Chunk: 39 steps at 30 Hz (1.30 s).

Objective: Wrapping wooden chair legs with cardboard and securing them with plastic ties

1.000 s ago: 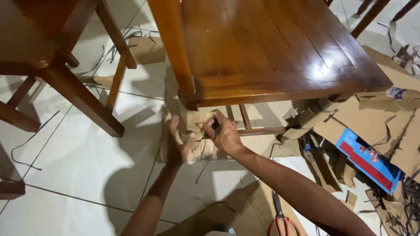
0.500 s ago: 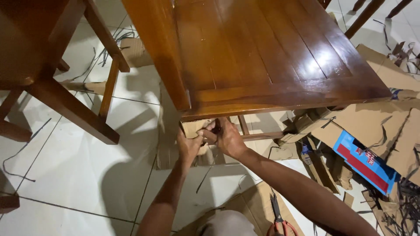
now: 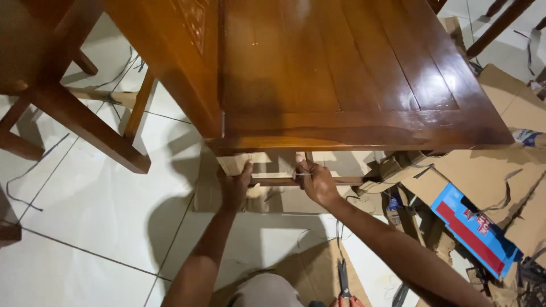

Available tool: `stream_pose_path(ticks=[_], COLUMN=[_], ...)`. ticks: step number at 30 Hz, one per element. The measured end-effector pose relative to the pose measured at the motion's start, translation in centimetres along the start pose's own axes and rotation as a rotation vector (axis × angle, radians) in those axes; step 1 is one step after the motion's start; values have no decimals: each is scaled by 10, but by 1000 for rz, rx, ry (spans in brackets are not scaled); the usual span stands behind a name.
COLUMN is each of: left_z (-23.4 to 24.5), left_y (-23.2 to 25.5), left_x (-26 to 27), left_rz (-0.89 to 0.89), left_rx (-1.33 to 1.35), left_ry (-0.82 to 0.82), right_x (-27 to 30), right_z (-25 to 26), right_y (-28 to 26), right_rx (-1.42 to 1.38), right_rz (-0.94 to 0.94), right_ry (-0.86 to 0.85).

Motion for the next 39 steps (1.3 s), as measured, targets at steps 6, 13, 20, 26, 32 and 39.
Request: stream_pose_path(ticks=[6, 13, 20, 26, 32, 39], left_z=[3, 26, 20, 21, 18, 16], left_y=[-29, -23, 9, 4, 4, -29], left_x=[-11, -15, -14, -17, -13, -28], left_rz=[-31, -12, 25, -12, -9, -2], left_rx=[88, -180, -234, -169, -203, -268], left_ry=[68, -183, -334, -300, -248, -243], right_x=[8, 58, 17, 20, -7, 5], right_z=[-21, -60, -162, -204, -273, -308], right_y=[1, -66, 23, 27, 49, 54], right_rx=[-441, -258, 545, -302, 447, 942], right_rz=[146, 299, 419, 119, 439, 554], right_ry=[148, -136, -246, -399, -242, 207])
Point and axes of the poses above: each hand's wrist, its own x-axis away from the middle knuckle, its own z-axis out of the back of the hand, y = z × x, the point moved 6 cm from there along -x, towards the middle knuckle, and after that the axes turned 3 degrees about -y, right-handed, at the moved point
